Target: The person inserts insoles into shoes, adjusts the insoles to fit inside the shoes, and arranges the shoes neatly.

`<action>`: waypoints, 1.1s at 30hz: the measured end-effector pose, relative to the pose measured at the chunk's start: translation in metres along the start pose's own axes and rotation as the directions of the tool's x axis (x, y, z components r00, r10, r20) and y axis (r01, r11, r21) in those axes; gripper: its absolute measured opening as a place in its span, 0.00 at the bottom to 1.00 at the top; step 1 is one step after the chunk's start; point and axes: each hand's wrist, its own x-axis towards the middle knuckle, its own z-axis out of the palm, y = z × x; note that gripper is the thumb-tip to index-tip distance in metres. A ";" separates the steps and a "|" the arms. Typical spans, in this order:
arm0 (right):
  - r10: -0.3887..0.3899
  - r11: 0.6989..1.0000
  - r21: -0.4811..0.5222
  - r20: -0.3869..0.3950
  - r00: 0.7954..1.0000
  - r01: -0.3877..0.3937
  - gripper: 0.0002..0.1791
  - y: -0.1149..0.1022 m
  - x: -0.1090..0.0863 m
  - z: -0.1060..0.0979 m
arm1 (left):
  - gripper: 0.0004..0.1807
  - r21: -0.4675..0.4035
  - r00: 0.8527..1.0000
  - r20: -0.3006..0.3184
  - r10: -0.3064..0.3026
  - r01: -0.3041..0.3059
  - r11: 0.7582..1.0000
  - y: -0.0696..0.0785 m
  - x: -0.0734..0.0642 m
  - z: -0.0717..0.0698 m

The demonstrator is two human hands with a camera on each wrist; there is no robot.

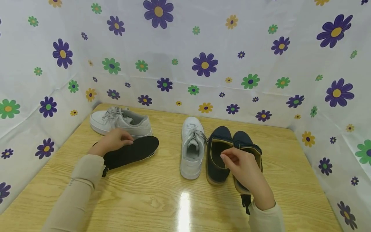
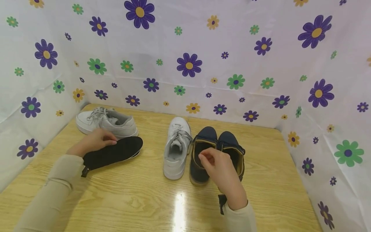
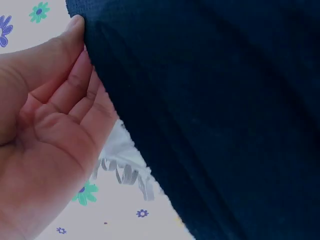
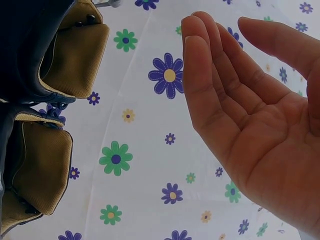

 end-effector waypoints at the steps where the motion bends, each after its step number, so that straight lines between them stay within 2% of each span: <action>1: 0.001 1.000 -0.001 0.001 1.000 -0.001 0.06 0.000 0.000 0.000 | 0.05 0.000 1.000 0.012 -0.003 0.003 1.000 0.001 0.001 0.002; 5: 0.011 1.000 -0.004 0.004 1.000 -0.011 0.07 -0.001 0.000 0.000 | 0.05 -0.018 0.998 0.068 0.002 -0.001 1.000 0.003 0.002 0.008; 12: 0.004 1.000 -0.016 0.004 1.000 -0.004 0.06 -0.001 0.000 0.000 | 0.05 -0.107 0.986 0.165 0.010 0.008 0.994 0.004 0.002 0.014; 15: 0.005 1.000 -0.020 0.005 1.000 -0.004 0.06 -0.001 0.000 0.000 | 0.05 -0.100 0.983 0.181 0.021 -0.003 0.995 0.005 0.003 0.016; 24: 0.024 0.999 -0.026 0.023 0.999 -0.023 0.07 -0.002 0.000 0.000 | 0.05 -0.062 0.984 0.157 0.084 -0.075 0.995 0.011 0.002 0.023; 29: 0.018 1.000 -0.026 0.017 1.000 -0.017 0.06 -0.002 0.000 0.001 | 0.05 -0.097 0.987 0.121 0.101 -0.090 0.991 0.027 0.003 0.019; 33: 0.013 1.000 -0.027 0.014 1.000 -0.013 0.06 -0.002 0.000 0.001 | 0.06 -0.123 0.993 0.060 0.104 -0.096 0.988 0.045 0.007 0.014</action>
